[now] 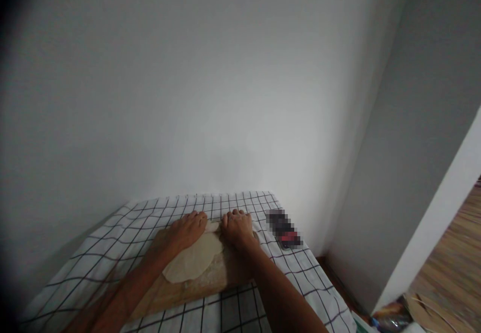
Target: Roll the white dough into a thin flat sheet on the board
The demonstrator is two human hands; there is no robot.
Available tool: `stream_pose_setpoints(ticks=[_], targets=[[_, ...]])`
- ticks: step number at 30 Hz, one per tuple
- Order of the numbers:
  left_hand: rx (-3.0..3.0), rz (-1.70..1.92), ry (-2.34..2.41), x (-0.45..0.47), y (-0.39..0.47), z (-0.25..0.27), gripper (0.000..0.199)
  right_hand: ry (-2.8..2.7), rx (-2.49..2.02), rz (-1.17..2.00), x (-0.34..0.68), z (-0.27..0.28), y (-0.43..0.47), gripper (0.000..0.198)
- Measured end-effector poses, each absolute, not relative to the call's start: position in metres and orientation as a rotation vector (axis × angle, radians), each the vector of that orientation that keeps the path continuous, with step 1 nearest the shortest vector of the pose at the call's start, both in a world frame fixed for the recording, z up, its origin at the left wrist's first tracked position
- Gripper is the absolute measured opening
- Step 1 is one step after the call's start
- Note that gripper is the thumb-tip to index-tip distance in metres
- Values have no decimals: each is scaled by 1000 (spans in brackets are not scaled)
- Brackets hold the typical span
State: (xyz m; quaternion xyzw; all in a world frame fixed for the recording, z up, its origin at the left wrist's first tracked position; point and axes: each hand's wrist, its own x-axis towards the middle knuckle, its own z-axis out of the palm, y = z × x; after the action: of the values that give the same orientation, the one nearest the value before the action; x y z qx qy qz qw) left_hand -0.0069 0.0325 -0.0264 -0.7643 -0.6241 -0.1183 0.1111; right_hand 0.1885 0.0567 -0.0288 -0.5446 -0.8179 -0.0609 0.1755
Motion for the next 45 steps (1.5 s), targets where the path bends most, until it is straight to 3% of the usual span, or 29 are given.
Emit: stream_pose_setpoints(ticks=[8,16,29,35,45], targets=[[-2258,-540,-1803,-3,-3,-37,45,-2248,-1330,-128,204,-41,15,37],[-2274,-452,-1812,1,-40,-37,50,-2324,-1334,45,217,-37,-21,34],[-2402,-439,-1575,-19,-96,-52,53,-2328,-1242,63,226,-42,-87,41],[-2416,-496,-1607,-17,-113,-49,53,-2289,-1201,75,228,-48,-105,51],[-2465,-504,-1661,-12,-131,-38,49,-2288,-1185,109,225,-54,-123,52]])
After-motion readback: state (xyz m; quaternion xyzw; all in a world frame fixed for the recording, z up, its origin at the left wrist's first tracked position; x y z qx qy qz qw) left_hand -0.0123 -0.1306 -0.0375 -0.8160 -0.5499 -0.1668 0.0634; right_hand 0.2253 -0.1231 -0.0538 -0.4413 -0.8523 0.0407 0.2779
